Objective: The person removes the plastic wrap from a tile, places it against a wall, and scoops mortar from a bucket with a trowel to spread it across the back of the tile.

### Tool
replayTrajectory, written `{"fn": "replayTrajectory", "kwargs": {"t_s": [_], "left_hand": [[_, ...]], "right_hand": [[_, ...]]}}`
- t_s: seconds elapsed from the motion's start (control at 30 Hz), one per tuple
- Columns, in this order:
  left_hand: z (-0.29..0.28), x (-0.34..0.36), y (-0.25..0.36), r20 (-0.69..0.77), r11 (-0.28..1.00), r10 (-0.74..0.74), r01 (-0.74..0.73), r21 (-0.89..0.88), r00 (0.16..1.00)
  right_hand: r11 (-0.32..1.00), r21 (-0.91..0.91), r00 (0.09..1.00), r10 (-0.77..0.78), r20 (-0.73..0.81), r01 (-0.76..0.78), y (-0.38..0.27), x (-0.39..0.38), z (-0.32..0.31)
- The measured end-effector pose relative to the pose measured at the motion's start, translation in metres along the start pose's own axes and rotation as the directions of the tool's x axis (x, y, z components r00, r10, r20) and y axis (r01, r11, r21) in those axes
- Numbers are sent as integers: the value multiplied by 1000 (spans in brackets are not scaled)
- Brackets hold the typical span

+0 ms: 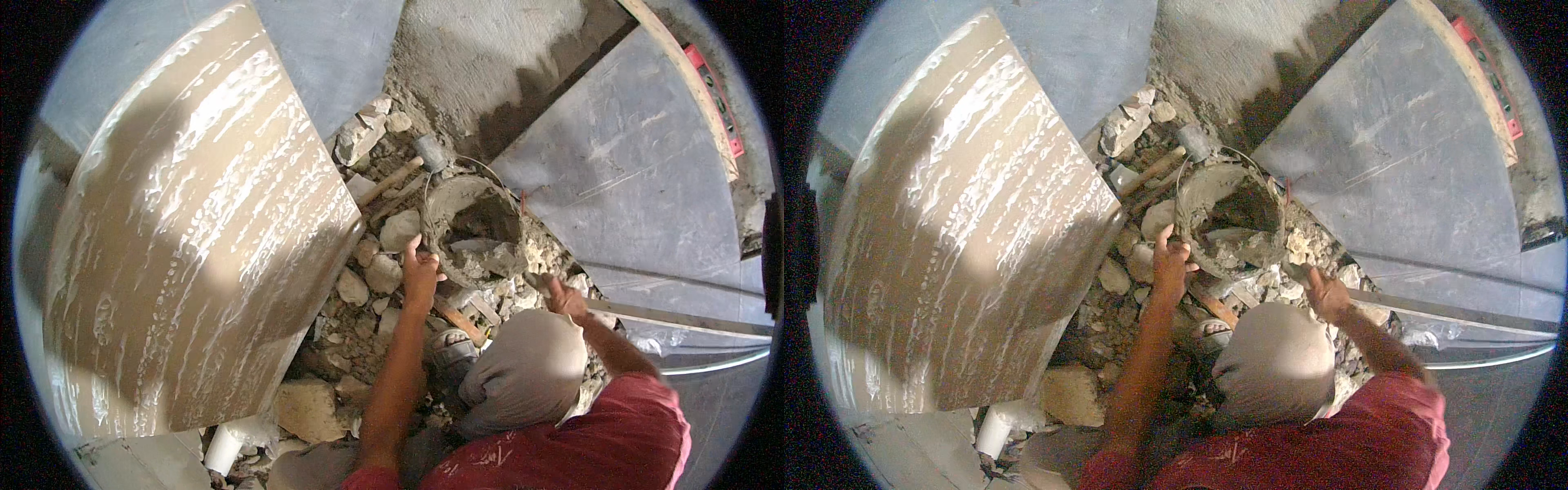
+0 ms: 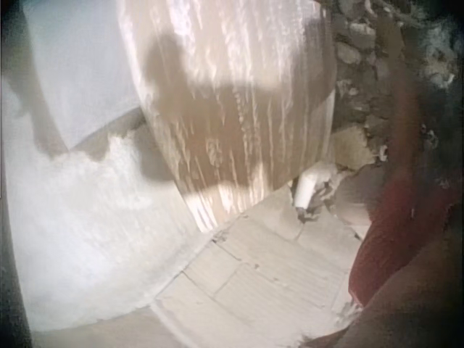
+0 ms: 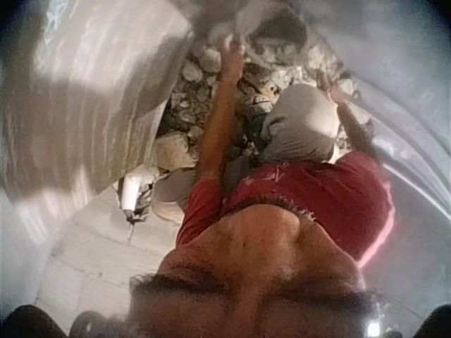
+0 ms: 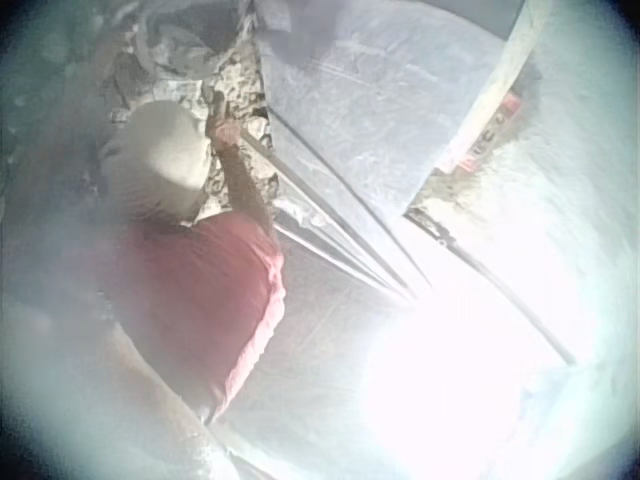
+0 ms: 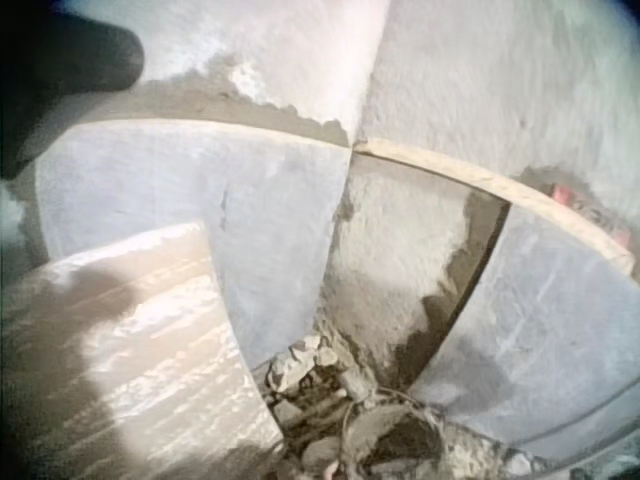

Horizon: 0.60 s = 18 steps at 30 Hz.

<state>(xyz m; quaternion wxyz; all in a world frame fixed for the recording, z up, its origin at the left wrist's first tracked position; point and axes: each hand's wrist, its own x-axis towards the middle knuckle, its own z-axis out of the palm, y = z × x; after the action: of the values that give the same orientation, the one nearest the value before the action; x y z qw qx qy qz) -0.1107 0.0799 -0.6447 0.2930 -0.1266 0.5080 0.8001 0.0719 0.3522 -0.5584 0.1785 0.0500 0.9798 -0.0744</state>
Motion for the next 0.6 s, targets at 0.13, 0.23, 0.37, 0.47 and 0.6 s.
{"fn": "replayTrajectory", "kwargs": {"t_s": [0.13,0.23,0.37,0.47,0.6], "left_hand": [[6,-5,11,-10,999,-7,8,54,1000],[0,-1,6,20,1000,14,-14,4,1000],[1,0,5,1,1000,6,-6,-15,1000],[-2,-1,7,29,1000,-7,7,-7,1000],[-5,5,5,88,998,-4,9,-60,996]], "right_hand": [[992,-98,996,77,-35,-81,13,-18,33],[992,-78,983,86,-164,-99,41,-29,47],[987,-109,984,101,-147,-118,69,-57,38],[957,-144,963,234,-135,-253,96,-102,21],[948,53,913,317,-258,-314,90,-141,-17]]}}
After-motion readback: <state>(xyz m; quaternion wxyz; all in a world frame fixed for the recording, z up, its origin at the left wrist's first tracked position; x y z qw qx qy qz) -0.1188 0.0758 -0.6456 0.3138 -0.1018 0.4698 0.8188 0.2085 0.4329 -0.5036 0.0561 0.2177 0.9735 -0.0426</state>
